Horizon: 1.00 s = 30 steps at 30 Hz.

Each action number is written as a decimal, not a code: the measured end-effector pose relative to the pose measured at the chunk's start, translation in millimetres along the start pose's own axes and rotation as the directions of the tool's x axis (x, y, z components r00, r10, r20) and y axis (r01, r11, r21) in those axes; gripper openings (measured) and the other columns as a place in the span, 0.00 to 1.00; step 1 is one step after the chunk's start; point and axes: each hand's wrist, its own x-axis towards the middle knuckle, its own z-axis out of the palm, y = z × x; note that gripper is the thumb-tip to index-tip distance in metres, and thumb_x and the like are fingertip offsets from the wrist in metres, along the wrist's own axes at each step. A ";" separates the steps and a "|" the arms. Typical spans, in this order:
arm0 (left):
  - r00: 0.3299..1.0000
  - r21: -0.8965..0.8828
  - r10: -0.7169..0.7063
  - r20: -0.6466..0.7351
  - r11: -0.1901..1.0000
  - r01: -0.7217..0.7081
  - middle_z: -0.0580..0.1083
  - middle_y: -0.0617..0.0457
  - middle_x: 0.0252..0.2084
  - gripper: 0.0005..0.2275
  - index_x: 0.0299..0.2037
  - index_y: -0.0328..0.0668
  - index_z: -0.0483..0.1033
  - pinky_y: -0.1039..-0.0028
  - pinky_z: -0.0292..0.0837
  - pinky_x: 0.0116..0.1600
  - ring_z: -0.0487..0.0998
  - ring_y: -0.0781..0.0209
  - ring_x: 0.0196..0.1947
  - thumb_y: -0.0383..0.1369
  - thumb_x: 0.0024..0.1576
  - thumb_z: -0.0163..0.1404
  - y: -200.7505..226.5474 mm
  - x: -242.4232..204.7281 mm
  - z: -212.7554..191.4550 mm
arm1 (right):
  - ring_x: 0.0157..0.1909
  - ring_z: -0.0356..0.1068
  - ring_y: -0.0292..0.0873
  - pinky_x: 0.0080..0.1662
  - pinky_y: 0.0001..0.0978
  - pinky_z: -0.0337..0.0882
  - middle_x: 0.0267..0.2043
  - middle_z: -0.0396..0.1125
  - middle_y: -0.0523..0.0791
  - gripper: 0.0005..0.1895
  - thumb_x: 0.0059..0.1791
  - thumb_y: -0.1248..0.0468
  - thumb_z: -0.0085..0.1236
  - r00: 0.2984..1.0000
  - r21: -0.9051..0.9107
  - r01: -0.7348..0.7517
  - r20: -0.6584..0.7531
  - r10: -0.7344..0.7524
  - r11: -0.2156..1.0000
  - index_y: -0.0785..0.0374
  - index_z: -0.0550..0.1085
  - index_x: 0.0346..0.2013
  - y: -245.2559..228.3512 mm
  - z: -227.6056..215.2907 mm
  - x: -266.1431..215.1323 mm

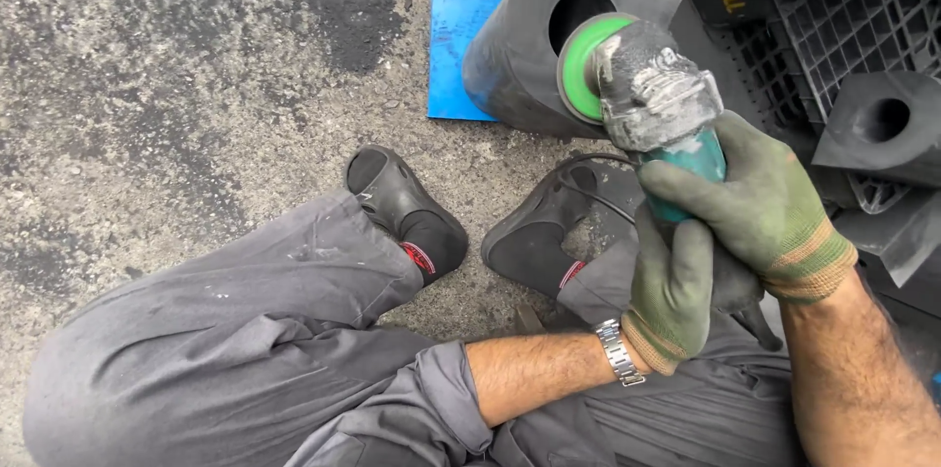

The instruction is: Grinding and smoothing the edges of a black industrial rubber part using an angle grinder.

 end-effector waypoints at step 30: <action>0.998 0.034 0.060 -0.015 0.998 -0.059 0.71 0.37 0.53 0.31 0.67 0.26 0.52 0.63 0.72 0.54 0.75 0.50 0.52 0.54 0.72 0.38 11.7 -7.9 -2.9 | 0.43 0.74 0.38 0.46 0.33 0.73 0.44 0.76 0.48 0.27 0.43 0.55 0.65 0.999 0.009 -0.034 0.030 0.034 0.999 0.64 0.76 0.53 18.0 5.8 -11.2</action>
